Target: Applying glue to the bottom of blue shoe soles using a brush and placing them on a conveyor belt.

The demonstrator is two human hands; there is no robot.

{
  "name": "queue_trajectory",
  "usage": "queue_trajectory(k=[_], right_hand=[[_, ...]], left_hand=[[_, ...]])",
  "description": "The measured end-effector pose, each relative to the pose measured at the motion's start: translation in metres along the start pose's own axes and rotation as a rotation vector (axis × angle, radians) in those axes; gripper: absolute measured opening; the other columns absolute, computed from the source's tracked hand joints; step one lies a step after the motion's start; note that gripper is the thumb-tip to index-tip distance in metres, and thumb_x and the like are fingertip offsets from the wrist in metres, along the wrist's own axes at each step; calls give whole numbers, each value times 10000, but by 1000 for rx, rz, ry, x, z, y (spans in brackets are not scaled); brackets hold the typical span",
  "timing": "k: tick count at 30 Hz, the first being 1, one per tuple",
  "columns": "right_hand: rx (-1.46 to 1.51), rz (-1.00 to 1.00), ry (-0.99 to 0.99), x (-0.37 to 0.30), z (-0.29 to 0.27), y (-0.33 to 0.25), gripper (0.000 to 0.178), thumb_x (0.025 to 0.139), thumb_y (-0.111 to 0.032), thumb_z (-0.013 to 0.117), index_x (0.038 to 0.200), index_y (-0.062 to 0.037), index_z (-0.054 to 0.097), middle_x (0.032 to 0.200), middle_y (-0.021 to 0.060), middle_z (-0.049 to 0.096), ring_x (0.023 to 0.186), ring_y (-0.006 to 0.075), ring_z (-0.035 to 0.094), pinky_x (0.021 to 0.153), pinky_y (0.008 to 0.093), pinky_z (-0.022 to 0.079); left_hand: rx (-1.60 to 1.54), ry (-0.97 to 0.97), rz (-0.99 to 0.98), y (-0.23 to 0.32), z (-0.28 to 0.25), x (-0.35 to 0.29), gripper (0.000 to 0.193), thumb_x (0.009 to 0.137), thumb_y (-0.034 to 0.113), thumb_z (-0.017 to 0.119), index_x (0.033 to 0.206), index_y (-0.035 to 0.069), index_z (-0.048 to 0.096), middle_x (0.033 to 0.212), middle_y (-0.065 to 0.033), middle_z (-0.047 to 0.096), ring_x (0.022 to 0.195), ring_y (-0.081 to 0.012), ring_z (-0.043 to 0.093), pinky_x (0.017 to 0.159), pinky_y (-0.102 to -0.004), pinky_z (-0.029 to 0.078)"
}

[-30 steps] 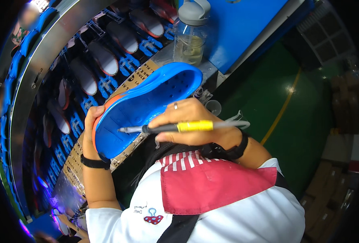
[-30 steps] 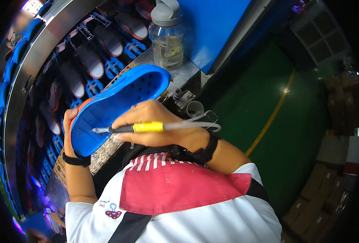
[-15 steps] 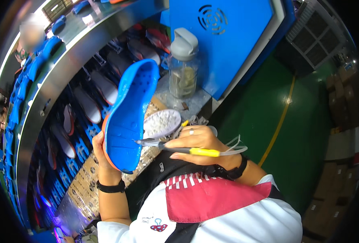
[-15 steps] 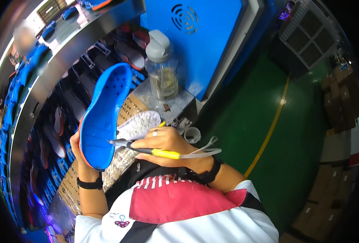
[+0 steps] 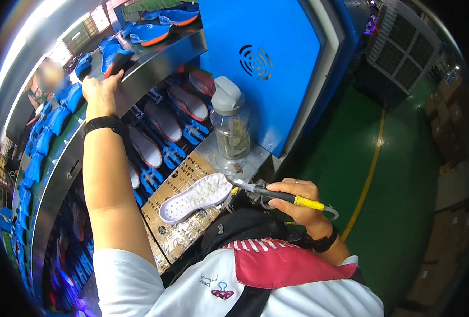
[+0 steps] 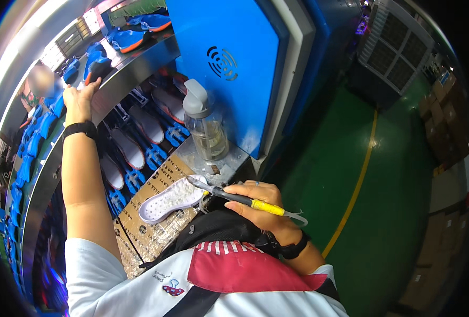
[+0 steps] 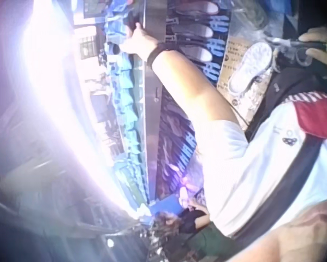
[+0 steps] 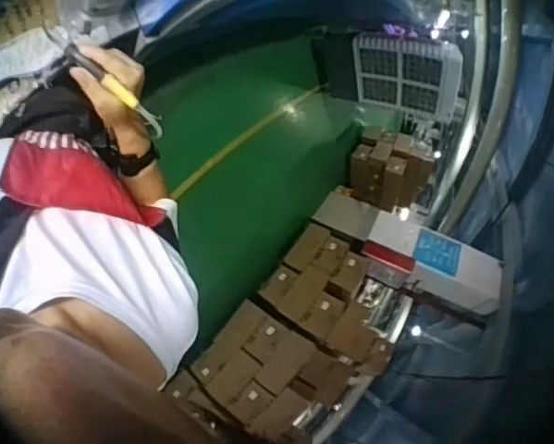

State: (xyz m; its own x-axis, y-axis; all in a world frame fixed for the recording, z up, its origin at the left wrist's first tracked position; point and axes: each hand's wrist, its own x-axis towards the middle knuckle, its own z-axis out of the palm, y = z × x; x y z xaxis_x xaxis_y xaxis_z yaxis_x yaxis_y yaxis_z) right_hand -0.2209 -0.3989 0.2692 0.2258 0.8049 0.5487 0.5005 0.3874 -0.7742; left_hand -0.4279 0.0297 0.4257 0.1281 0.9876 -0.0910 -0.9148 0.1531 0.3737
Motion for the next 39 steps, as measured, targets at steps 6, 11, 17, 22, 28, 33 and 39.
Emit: queue_trajectory(k=[6, 11, 17, 22, 28, 33, 39], right_hand=[[30, 47, 76, -11, 0, 12, 286, 692, -65, 790, 961, -29, 703, 790, 104, 684, 654, 196, 643, 607, 274, 491], [76, 86, 14, -6, 7, 16, 291, 698, -58, 786, 975, -34, 701, 785, 99, 680, 673, 190, 645, 614, 266, 489], [49, 90, -44, 3, 11, 14, 286, 715, -78, 777, 986, -33, 699, 792, 98, 681, 677, 194, 644, 620, 271, 490], [109, 65, -19, 9, 18, 19, 277, 716, -51, 769, 979, -12, 695, 781, 94, 686, 643, 148, 633, 575, 247, 477], [149, 87, -51, 11, 22, 20, 267, 756, -71, 761, 1005, -10, 686, 791, 90, 691, 656, 125, 644, 583, 230, 485], [226, 146, -28, 7, 22, 17, 264, 791, -89, 747, 1032, -11, 673, 810, 81, 699, 685, 110, 652, 603, 221, 495], [176, 202, -7, 6, 21, 14, 243, 786, -38, 720, 1019, 6, 666, 891, 91, 706, 774, 112, 657, 697, 229, 513]], left_hand=[[743, 35, 306, 39, -26, 12, 663, 884, 299, 548, 1437, 51, 276, 1362, -216, 409, 1203, -345, 464, 992, -533, 356], [2102, 169, 1651, 92, -45, 17, 484, 830, 310, 582, 1278, 125, 575, 1142, -185, 637, 1086, -306, 598, 891, -443, 464], [2522, 28, 1125, 112, -63, -16, 412, 870, 181, 564, 1282, 163, 567, 1214, -144, 590, 1139, -329, 536, 940, -437, 414], [1530, -340, 1851, 80, -99, -80, 282, 902, 72, 459, 1118, -64, 577, 1140, -161, 588, 1024, -269, 535, 897, -369, 423], [239, 25, 544, 60, -105, -121, 576, 906, 393, 393, 1291, -34, 412, 1358, -213, 450, 1243, -409, 444, 1023, -576, 378], [-123, -540, -158, 35, -97, -106, 627, 886, 319, 489, 1391, -22, 342, 1413, -270, 356, 1251, -504, 379, 947, -594, 437], [37, -823, -169, 0, -127, -127, 756, 841, 355, 551, 1443, 18, 243, 1449, -299, 274, 1275, -451, 388, 971, -629, 395]])
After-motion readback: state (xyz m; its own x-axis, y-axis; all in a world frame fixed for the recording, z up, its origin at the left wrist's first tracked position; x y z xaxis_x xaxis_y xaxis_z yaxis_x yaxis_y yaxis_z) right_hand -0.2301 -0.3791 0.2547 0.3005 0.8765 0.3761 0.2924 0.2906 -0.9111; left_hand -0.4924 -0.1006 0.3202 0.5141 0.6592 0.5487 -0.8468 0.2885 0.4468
